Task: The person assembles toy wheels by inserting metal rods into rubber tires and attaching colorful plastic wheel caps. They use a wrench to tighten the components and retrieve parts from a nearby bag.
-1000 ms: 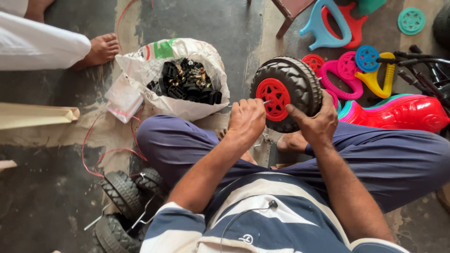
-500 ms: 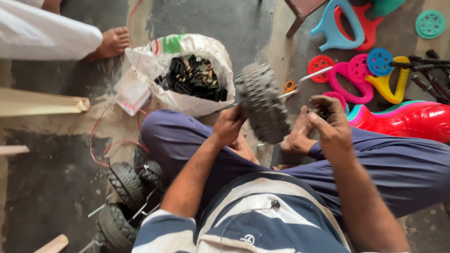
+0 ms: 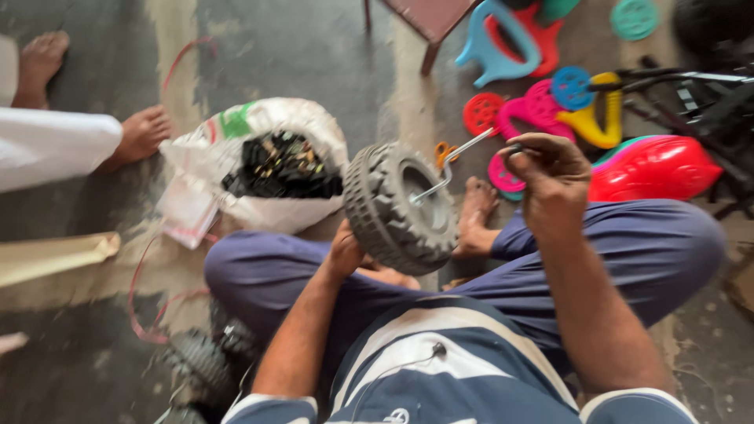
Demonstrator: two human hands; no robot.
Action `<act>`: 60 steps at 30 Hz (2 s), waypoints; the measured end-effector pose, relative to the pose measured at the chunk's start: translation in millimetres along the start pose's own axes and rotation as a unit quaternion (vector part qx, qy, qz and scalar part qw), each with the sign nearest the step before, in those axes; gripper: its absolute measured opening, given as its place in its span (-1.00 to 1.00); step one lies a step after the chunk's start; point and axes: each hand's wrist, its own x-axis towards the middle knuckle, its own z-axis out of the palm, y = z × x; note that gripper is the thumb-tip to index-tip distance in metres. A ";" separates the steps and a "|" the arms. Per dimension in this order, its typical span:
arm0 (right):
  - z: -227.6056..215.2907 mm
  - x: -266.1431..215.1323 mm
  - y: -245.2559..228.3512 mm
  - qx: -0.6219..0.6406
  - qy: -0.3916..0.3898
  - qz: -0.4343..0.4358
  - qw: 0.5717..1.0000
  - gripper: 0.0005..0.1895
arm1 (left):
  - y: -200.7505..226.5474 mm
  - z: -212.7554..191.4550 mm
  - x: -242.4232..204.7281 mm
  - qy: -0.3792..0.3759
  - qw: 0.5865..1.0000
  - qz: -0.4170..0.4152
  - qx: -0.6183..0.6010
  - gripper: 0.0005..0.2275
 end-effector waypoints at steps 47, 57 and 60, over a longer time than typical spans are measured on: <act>-17.7 28.4 -3.8 -0.184 -0.082 0.051 0.978 -0.75 | 30.8 14.3 15.8 -0.005 0.982 -0.138 -0.131 -0.73; -26.0 46.1 -13.0 -0.226 -0.192 0.209 0.932 -0.72 | 10.3 12.4 6.2 0.002 0.968 -0.232 -0.093 -0.80; -21.9 35.4 14.3 -0.175 -0.169 0.271 0.931 -0.76 | 15.3 20.1 10.9 -0.010 0.964 -0.201 -0.171 -0.81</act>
